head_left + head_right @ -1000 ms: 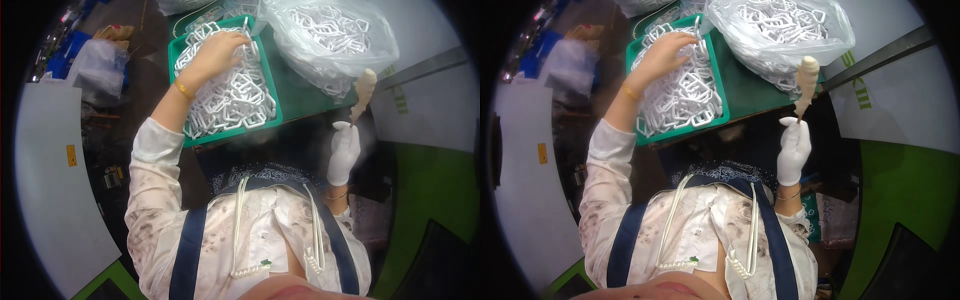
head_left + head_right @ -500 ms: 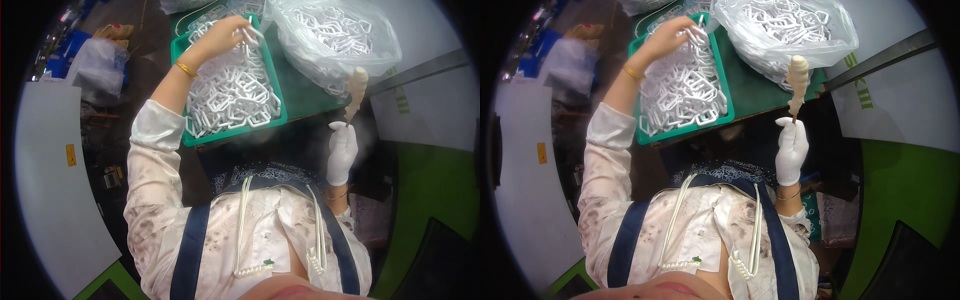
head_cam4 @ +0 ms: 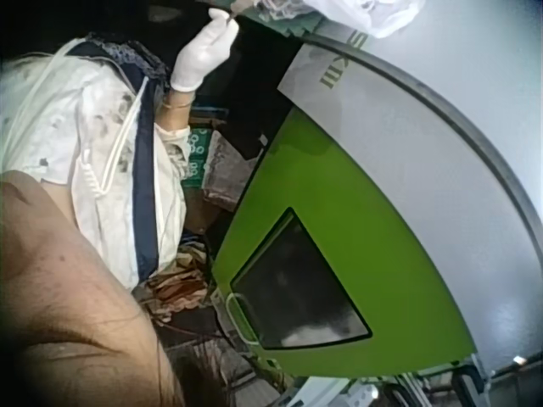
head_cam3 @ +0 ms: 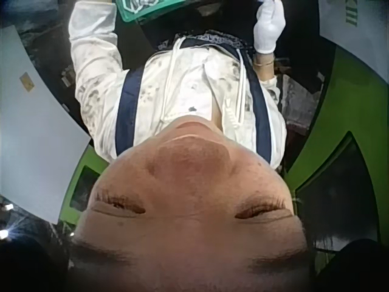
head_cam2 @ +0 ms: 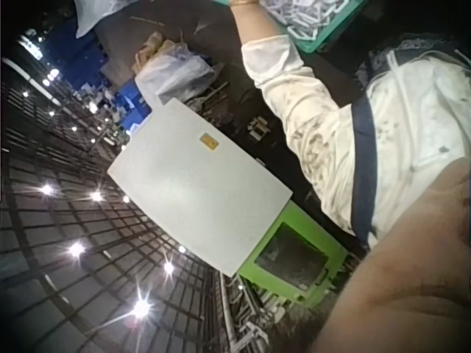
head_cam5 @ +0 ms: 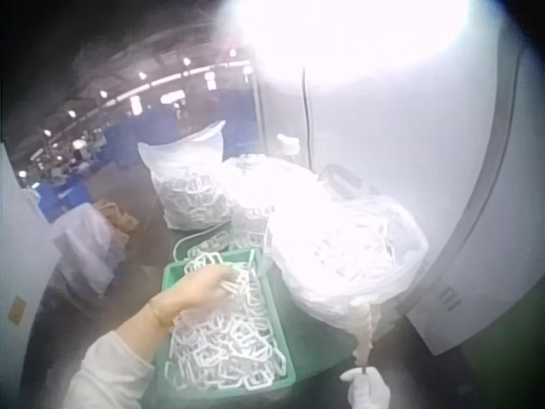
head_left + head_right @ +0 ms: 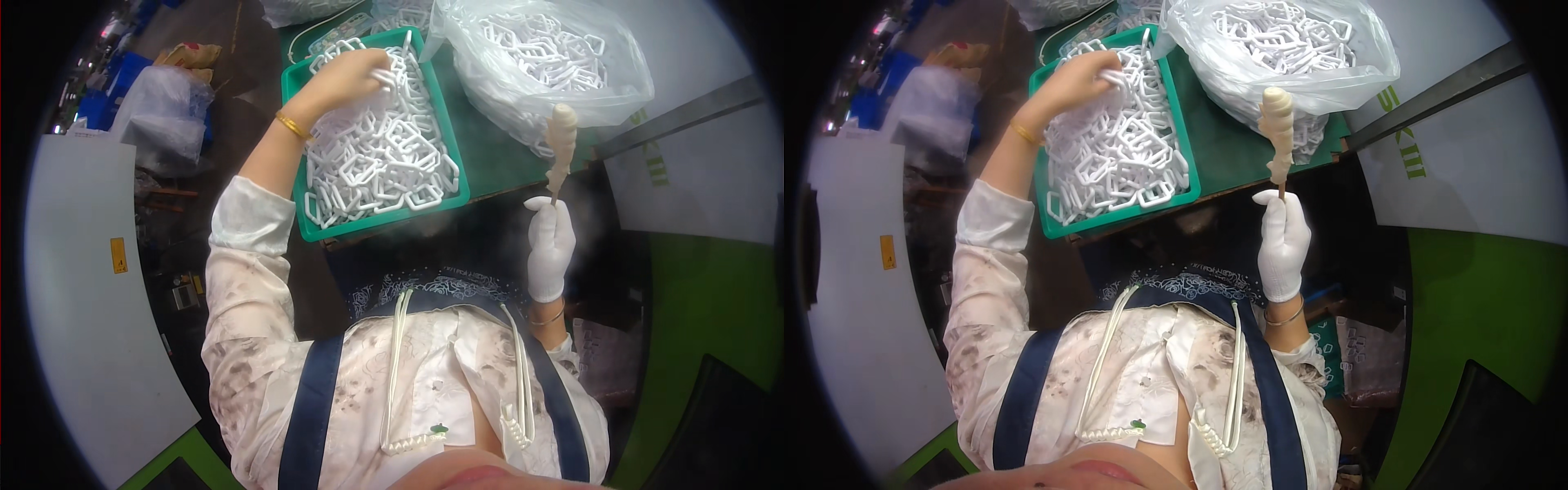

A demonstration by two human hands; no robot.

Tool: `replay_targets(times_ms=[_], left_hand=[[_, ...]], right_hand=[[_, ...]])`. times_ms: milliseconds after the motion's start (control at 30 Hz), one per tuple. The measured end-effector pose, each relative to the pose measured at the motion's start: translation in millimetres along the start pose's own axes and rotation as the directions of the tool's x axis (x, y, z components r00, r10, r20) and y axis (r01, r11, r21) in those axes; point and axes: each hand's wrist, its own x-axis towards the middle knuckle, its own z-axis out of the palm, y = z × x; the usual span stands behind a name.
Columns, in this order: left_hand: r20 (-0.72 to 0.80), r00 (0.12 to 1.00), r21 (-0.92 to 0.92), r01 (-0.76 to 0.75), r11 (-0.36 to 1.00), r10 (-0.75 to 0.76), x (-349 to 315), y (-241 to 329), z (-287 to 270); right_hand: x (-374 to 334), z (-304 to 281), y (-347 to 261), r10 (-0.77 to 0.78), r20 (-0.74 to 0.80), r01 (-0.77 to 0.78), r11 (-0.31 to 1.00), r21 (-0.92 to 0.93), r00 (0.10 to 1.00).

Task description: The person sprays liquid from a bottle onto a padded swab stick, then rubs plastic buckles with the swab stick and transfers them into a plastic bag.

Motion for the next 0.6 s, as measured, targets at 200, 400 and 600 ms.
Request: replay_targets(times_ms=[200,400,600], left_hand=[[-0.126,0.978,-0.441,0.094,0.893,-0.165,0.8,0.6,-3.4],[-0.023,0.999,0.068,-0.02,0.997,0.022,18.1,12.9,15.9],[-0.046,0.992,0.191,-0.11,0.975,0.121,14.8,-0.7,16.0]], right_hand=[[3.5,1.8,1.7,-0.003,0.02,0.003,0.999,-0.033,1.0],[3.0,12.0,-0.5,-0.051,0.05,0.053,0.997,-0.057,0.997],[-0.3,19.1,0.8,-0.046,0.172,0.063,0.994,-0.089,0.984]])
